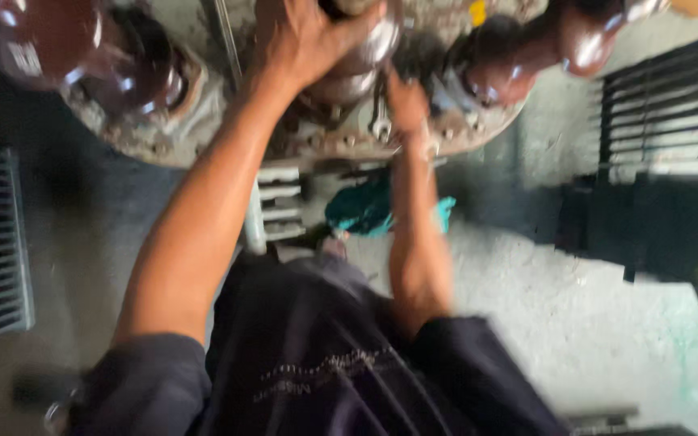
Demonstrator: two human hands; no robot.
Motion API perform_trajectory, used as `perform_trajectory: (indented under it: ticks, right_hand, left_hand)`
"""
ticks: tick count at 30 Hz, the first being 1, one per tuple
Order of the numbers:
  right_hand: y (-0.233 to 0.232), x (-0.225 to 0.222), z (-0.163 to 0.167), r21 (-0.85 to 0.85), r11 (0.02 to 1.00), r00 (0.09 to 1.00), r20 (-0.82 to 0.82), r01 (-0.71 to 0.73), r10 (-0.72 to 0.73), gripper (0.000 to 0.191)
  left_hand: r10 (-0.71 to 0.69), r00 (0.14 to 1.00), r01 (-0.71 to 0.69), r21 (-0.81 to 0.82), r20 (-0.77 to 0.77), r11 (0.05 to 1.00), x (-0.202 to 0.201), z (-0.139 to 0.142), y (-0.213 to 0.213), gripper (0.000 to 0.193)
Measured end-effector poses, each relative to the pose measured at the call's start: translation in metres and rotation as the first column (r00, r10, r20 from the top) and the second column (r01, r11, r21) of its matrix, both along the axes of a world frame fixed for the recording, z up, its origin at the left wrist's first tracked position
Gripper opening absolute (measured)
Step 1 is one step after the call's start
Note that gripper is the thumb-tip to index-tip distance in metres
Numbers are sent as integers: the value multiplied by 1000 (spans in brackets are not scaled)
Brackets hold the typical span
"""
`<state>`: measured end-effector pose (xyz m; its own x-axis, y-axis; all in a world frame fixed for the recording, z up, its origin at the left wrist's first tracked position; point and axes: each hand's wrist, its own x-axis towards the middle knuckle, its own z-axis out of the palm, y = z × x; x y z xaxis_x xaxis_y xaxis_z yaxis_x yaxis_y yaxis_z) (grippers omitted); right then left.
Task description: The person uses a wrench to tighten bolts on a large electrical insulator assembly. They repeatedly adjust the wrench and rotate the insulator to access different bolts.
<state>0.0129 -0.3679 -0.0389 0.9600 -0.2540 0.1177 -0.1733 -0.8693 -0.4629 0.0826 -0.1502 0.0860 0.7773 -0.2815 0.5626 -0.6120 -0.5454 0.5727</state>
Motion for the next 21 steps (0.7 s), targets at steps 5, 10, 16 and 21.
perform_trajectory:
  ticks: [5, 10, 16, 21]
  right_hand:
    - [5, -24, -32, 125, 990, 998, 3, -66, 66, 39]
    - [-64, 8, -23, 4, 968, 880, -416, -250, 229, 54]
    - [-58, 34, 15, 220, 917, 820, -412, -333, 397, 38]
    - [-53, 33, 38, 168, 949, 879, -360, -268, 312, 41]
  left_hand:
    - [-89, 964, 57, -132, -250, 990, -4, 0, -1, 106]
    - [-117, 982, 102, -104, -151, 989, -5, -1, 6, 97]
    - [-78, 981, 63, -88, -178, 994, 3, -13, 2, 88]
    - [-4, 954, -2, -20, -299, 1000, 22, -17, -9, 116]
